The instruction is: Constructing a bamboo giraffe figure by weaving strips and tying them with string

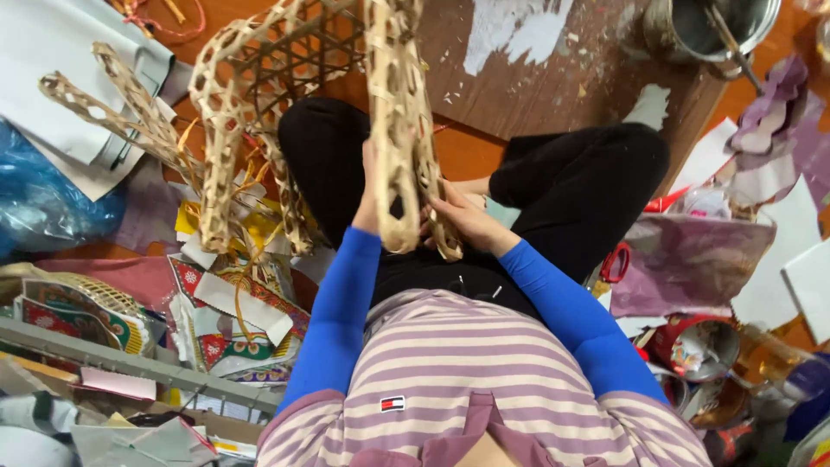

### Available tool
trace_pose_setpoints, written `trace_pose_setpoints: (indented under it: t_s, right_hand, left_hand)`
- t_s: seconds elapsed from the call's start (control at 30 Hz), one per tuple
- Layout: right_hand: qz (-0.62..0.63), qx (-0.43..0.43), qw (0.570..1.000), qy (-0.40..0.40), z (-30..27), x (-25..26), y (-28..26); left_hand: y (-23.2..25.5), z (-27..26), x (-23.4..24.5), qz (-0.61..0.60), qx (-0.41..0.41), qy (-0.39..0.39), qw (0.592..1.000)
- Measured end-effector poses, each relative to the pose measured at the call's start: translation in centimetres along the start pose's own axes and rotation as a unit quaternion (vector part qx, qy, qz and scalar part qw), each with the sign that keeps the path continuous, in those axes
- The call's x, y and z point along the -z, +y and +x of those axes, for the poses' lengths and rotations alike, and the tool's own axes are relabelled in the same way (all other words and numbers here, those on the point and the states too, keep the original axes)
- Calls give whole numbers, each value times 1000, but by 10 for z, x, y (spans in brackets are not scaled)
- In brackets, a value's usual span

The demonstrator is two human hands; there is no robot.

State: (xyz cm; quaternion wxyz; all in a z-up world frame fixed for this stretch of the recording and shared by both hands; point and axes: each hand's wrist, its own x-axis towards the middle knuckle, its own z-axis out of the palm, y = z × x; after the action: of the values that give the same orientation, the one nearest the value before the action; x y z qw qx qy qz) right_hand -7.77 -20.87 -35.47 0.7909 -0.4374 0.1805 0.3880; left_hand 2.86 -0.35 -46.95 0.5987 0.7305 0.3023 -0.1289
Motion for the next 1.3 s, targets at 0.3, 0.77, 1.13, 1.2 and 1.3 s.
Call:
trace_pose_setpoints:
  t_s: [0.3, 0.77, 1.13, 1.2, 1.3]
  right_hand:
    - [-156, 117, 970, -148, 20, 19, 0]
    - [-572, 338, 740, 106, 140, 70, -46]
    - [-359, 350, 859, 103, 119, 59, -88]
    - [-237, 317, 914, 88, 86, 52, -114]
    - [-75, 204, 976, 29, 70, 57, -124]
  left_hand:
    - [50, 0, 13, 431, -108, -37, 895]
    - [95, -46, 34, -5, -1, -109, 994]
    - [73, -24, 29, -34, 6, -135, 990]
    - [69, -21, 28, -50, 2, -132, 990]
    - [94, -38, 35, -50, 12, -154, 987]
